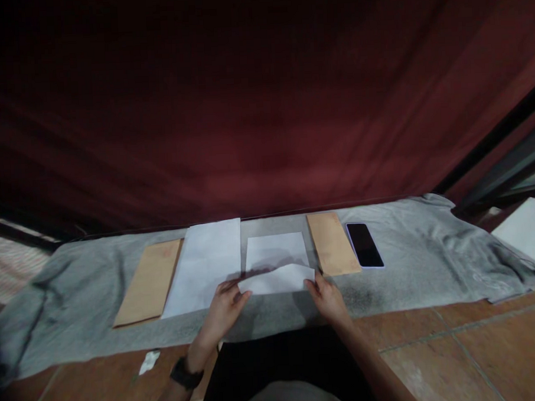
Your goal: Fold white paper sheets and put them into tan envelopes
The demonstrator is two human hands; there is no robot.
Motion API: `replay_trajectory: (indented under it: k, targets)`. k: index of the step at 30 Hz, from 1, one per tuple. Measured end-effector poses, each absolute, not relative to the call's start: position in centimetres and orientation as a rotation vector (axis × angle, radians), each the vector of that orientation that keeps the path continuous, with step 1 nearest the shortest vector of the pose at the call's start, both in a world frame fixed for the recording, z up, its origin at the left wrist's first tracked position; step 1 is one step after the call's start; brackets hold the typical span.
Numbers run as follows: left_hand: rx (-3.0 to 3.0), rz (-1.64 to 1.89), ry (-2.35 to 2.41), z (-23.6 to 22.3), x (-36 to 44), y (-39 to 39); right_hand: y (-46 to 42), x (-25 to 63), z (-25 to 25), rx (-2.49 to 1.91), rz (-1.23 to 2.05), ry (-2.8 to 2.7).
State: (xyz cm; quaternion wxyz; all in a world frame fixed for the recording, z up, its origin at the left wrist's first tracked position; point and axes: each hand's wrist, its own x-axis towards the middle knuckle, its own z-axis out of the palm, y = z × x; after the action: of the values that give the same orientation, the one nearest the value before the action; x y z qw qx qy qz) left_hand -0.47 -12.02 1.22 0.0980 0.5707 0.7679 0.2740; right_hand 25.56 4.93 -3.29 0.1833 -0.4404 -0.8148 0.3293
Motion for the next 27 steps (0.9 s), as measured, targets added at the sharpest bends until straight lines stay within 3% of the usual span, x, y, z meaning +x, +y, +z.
replay_trajectory:
  k: [9, 20, 27]
  targets:
    - [1.188, 0.919, 2.34, 0.0, -0.9, -8.9, 5.2, 23.1, -3.9, -1.383, 0.667, -2.242]
    - [1.313, 0.356, 2.739, 1.4, 0.6, -7.0, 5.6, 20.7, -3.1, -1.418, 0.37, -2.392]
    - [1.32, 0.246, 2.785, 1.4, 0.6, -6.2, 6.1, 19.6, -2.5, -1.539, 0.225, -2.466]
